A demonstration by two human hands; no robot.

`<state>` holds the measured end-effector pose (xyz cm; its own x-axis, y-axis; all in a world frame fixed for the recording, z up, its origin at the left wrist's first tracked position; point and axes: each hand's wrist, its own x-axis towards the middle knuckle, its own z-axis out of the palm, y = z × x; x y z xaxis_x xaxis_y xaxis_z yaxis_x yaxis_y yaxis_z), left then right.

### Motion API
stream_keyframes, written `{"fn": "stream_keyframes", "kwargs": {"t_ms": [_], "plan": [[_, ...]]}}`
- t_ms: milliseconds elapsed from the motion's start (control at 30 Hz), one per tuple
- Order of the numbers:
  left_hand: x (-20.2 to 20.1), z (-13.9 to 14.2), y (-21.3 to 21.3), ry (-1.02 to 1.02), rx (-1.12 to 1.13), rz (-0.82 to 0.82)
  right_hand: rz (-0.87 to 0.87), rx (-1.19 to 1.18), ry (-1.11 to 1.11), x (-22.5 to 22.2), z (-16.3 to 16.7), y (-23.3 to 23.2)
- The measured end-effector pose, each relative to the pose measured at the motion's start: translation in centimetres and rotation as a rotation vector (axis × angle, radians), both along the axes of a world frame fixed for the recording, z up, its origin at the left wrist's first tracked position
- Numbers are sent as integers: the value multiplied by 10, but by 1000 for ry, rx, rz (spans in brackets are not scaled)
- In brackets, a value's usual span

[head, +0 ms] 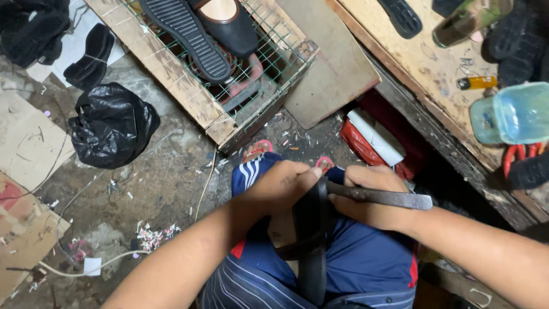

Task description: The person sits on the floor holding a shoe mounted on a wooden last and files the edges of the rubber sole with a rasp, rotating the shoe to work around the perimeter. They then pull the shoe off the last, place it in a wire crate with finished shoes, and pick up another last.

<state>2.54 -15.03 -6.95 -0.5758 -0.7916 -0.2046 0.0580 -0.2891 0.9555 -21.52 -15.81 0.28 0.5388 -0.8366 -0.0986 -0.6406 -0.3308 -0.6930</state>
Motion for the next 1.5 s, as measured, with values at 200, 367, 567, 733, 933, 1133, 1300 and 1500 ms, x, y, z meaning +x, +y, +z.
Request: {"fn": "stream_keyframes", "kwargs": {"t_ms": [200, 367, 567, 733, 933, 1133, 1300, 1500], "plan": [[24, 72, 31, -130, -188, 24, -241, 181, -42, 10, 26, 46], [30, 161, 69, -347, -505, 125, -243, 104, -551, -2, 62, 98], [15, 207, 92, -445, -991, 160, -209, 60, -783, 1, 79, 130], [10, 165, 108, -465, -1017, 198, -93, -115, -628, -2, 52, 139], [9, 85, 130, 164, -62, 590, 8, -56, -497, 16, 28, 143], [-10, 39, 145, 106, 945, 742, -198, 206, -179, 21, 34, 173], [-24, 71, 142, 69, -34, 691, -318, 278, -201, -14, 37, 166], [-23, 79, 134, 357, 894, 476, -367, 356, -79, -21, 38, 178]]}}
